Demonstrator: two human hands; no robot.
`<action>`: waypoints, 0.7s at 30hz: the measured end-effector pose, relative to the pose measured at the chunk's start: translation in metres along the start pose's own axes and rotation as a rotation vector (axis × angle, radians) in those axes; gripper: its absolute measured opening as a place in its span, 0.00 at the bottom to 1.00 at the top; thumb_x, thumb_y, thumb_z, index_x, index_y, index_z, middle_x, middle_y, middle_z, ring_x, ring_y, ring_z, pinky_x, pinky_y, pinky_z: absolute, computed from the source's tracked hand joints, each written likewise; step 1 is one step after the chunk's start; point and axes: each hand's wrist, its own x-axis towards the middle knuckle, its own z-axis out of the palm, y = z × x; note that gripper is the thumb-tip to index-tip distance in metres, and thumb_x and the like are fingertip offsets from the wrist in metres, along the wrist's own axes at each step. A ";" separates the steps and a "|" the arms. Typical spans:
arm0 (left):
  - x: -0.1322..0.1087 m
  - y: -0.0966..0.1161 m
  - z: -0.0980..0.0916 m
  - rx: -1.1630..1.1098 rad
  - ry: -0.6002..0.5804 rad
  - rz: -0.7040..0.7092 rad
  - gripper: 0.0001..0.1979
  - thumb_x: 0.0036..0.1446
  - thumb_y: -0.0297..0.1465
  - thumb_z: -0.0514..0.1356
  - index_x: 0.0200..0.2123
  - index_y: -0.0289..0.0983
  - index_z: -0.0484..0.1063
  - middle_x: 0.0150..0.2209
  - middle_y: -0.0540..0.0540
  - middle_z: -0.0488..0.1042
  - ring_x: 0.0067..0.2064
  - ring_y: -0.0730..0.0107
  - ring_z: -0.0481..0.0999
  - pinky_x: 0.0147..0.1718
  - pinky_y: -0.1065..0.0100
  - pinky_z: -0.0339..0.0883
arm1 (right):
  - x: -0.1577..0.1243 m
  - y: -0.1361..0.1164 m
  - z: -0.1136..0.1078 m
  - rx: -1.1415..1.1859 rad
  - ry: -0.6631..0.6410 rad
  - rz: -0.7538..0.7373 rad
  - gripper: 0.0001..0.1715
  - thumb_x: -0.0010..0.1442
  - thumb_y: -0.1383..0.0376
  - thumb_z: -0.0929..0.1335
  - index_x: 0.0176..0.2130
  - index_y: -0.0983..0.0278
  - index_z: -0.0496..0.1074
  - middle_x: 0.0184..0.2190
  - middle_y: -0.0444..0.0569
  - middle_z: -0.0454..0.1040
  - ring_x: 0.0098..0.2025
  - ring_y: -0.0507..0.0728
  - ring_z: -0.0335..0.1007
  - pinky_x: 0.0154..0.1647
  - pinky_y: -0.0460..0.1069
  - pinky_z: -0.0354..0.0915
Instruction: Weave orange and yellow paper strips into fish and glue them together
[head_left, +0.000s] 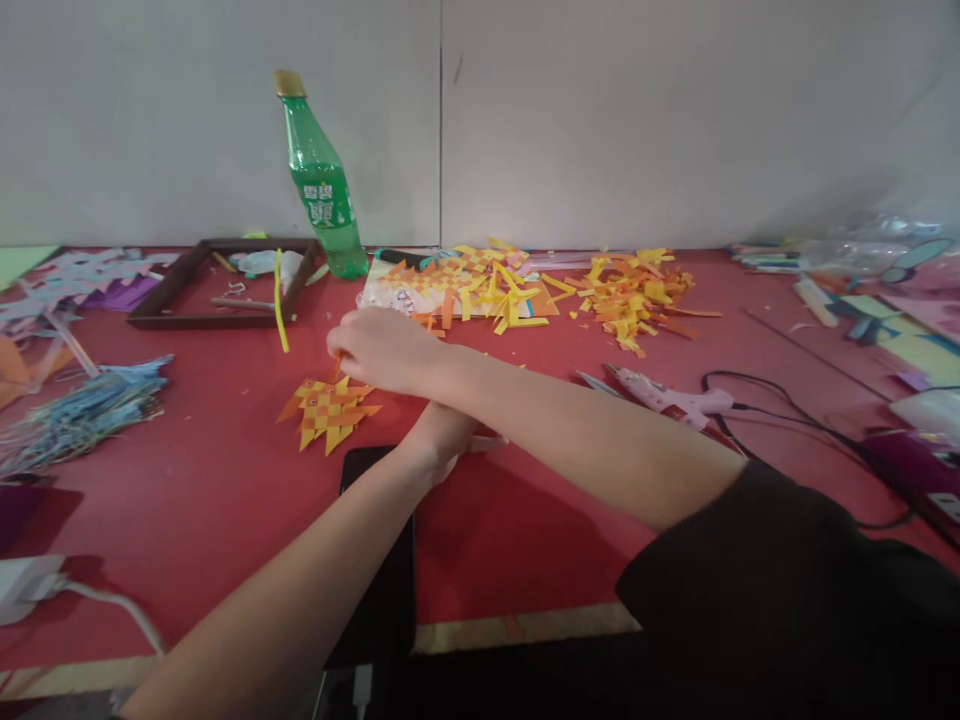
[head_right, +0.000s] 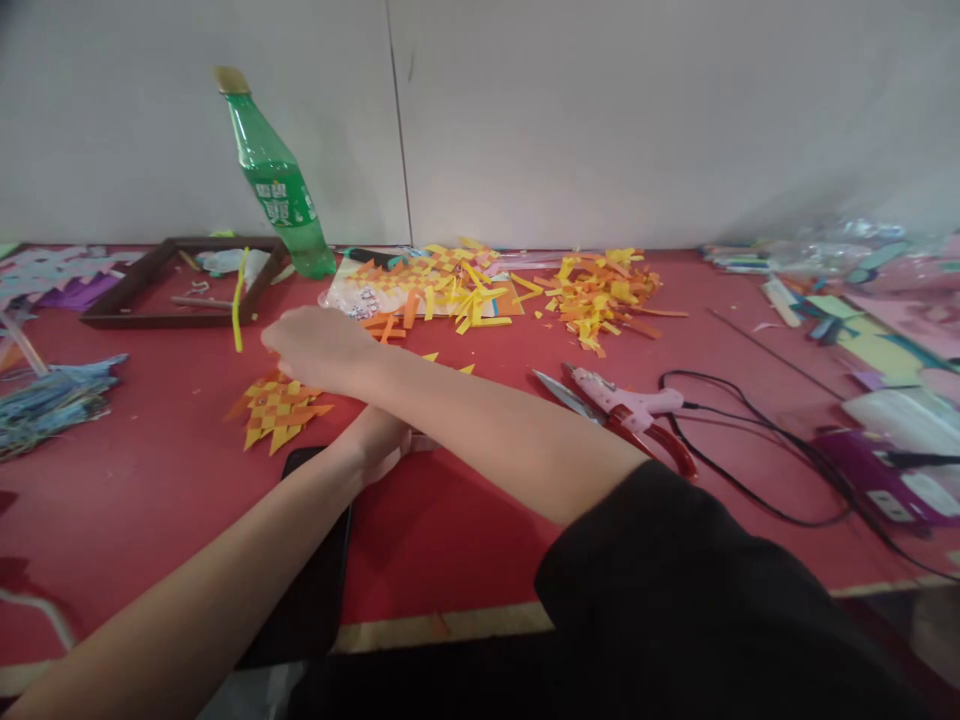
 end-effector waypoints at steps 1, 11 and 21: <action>0.000 0.002 0.001 -0.006 0.023 -0.006 0.06 0.51 0.28 0.68 0.34 0.37 0.76 0.28 0.49 0.76 0.29 0.72 0.74 0.35 0.63 0.76 | -0.011 0.003 -0.006 0.022 0.079 -0.012 0.13 0.66 0.70 0.63 0.42 0.65 0.77 0.45 0.54 0.73 0.46 0.58 0.69 0.46 0.53 0.65; -0.002 0.004 0.006 -0.091 0.154 0.065 0.07 0.50 0.30 0.68 0.33 0.36 0.75 0.29 0.48 0.79 0.29 0.69 0.79 0.33 0.67 0.74 | -0.198 0.043 -0.009 0.327 0.799 0.261 0.16 0.61 0.69 0.66 0.42 0.55 0.81 0.30 0.43 0.79 0.27 0.51 0.71 0.29 0.49 0.67; -0.004 0.001 0.002 -0.054 0.193 0.174 0.13 0.45 0.32 0.74 0.33 0.37 0.77 0.34 0.49 0.80 0.32 0.72 0.76 0.28 0.72 0.69 | -0.223 0.049 0.029 0.978 0.969 0.727 0.07 0.55 0.59 0.74 0.36 0.57 0.77 0.33 0.44 0.80 0.35 0.55 0.77 0.38 0.52 0.74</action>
